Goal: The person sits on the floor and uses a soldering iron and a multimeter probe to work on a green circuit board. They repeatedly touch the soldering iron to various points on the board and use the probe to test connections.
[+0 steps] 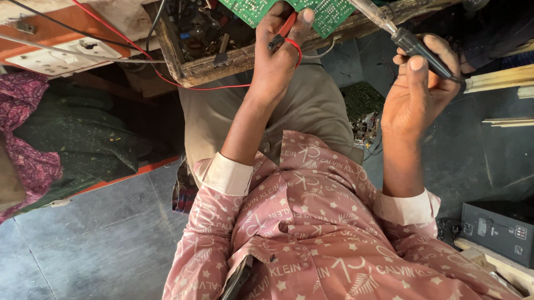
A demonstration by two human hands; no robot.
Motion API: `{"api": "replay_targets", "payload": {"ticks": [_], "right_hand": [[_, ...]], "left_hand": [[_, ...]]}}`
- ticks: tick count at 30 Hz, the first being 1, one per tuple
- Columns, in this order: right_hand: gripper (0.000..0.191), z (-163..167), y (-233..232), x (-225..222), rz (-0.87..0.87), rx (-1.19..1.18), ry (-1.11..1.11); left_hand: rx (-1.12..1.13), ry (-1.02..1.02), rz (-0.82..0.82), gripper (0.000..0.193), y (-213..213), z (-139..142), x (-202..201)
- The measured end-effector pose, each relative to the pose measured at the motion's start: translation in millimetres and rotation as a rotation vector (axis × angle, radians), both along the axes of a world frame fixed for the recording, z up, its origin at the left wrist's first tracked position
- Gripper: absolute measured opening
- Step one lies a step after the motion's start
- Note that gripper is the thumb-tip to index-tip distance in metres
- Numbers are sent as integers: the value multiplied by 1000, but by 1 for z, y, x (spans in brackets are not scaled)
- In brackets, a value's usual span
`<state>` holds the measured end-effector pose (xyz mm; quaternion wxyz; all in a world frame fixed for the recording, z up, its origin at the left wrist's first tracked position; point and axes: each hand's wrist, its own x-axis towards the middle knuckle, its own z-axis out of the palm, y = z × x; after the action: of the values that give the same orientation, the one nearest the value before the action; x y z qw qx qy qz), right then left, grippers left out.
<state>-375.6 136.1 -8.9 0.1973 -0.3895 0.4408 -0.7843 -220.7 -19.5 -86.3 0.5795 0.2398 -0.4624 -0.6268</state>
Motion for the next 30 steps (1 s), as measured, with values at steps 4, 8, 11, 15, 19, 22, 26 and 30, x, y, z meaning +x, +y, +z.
{"api": "replay_targets", "payload": {"ticks": [4,8,11,15,19,22,26,30], "right_hand": [[32,0,-1,1,-5,-4,14],[32,2,0,0,-7,-5,21],[32,2,1,2,-2,-6,29],[33,2,0,4,-6,-9,21],[33,3,3,2,9,5,14],[32,1,3,1,10,0,17],[32,-1,1,0,8,1,8],[33,-1,2,-1,13,4,5]], "left_hand": [[18,-12,2,32,0,-1,-1],[19,-8,13,34,0,4,-1],[54,-8,-15,34,1,13,3],[124,-28,-143,29,0,25,14],[34,3,-114,27,1,31,14],[-16,27,-19,30,2,29,10],[50,-54,-94,31,1,21,12],[24,-13,-8,32,2,16,6]]}}
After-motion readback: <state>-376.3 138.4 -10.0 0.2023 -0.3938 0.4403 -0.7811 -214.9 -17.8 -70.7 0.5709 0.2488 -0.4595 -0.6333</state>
